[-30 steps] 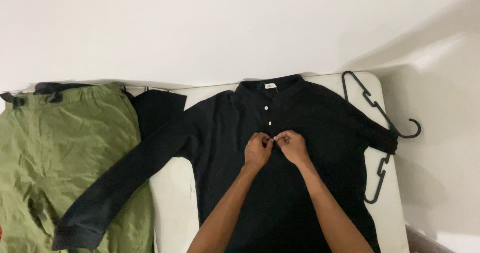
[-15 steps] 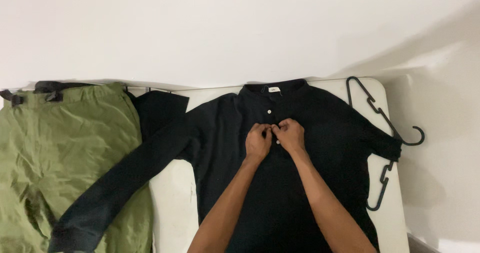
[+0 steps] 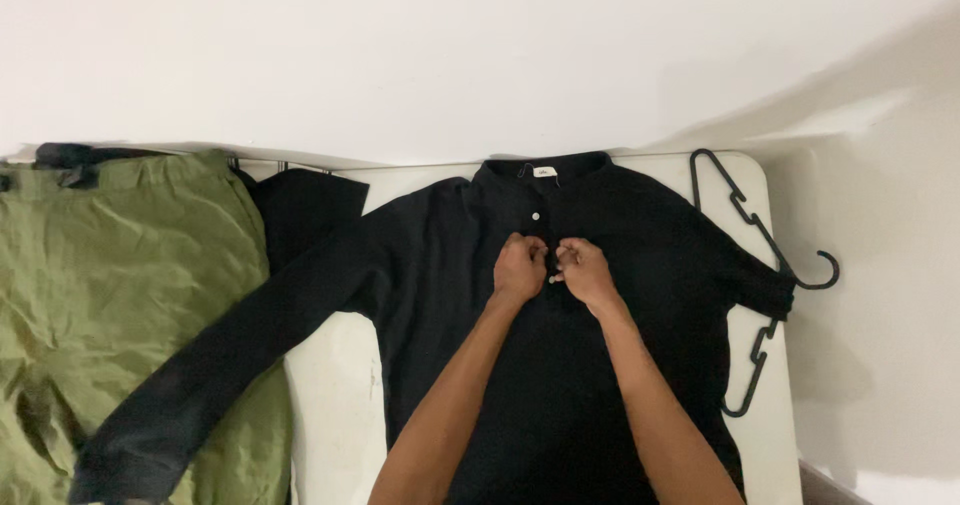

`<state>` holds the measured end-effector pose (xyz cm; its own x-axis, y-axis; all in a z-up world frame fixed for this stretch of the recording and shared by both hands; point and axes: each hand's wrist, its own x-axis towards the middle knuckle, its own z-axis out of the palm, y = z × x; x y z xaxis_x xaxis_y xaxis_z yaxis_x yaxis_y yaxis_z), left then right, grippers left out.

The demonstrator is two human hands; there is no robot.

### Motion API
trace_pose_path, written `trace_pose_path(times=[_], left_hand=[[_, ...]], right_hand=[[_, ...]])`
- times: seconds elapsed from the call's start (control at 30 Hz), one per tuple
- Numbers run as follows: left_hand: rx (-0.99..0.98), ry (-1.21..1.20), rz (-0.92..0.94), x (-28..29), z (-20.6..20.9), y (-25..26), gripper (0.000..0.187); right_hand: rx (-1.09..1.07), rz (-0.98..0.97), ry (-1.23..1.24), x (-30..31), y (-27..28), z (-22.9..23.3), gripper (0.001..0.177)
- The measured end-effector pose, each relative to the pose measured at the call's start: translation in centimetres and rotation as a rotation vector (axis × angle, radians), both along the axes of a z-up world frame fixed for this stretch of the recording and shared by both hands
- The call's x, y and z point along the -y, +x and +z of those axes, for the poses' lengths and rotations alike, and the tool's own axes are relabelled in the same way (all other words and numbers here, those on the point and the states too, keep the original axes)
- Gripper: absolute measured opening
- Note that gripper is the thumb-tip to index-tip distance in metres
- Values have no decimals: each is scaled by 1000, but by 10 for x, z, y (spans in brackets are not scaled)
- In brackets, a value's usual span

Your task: The person buttons a shirt by hand, places it onto a hanger, and hangs it in a closet. They then repeat the process with a second shirt, buttoning it and hanging it in the same closet.

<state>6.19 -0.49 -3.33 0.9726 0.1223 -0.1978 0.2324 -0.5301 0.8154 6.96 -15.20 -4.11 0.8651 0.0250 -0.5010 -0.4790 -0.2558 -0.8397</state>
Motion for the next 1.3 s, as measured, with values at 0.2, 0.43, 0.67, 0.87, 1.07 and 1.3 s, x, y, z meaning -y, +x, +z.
trace_pose_path(times=[0.2,0.43,0.67,0.87,1.07,1.3], left_hand=[[-92,-253,104,4,-10,-1,16],[-248,-309,80,-4,1,5,17],[-194,-322,28,-7,-17,6,18],[-294,-344,22,-10,4,8,22],[-295,-281,-4,-11,17,5,28],[-229,-197,7,-3,-14,4,26]], right_hand=[[-79,15,43,2,-1,35,33],[-65,4,30,1,0,40,29],[84,27,46,5,-5,32,19],[192,11,87,7,-8,14,18],[252,26,-6,1,-12,12,18],[158,-28,10,1,-11,17,16]])
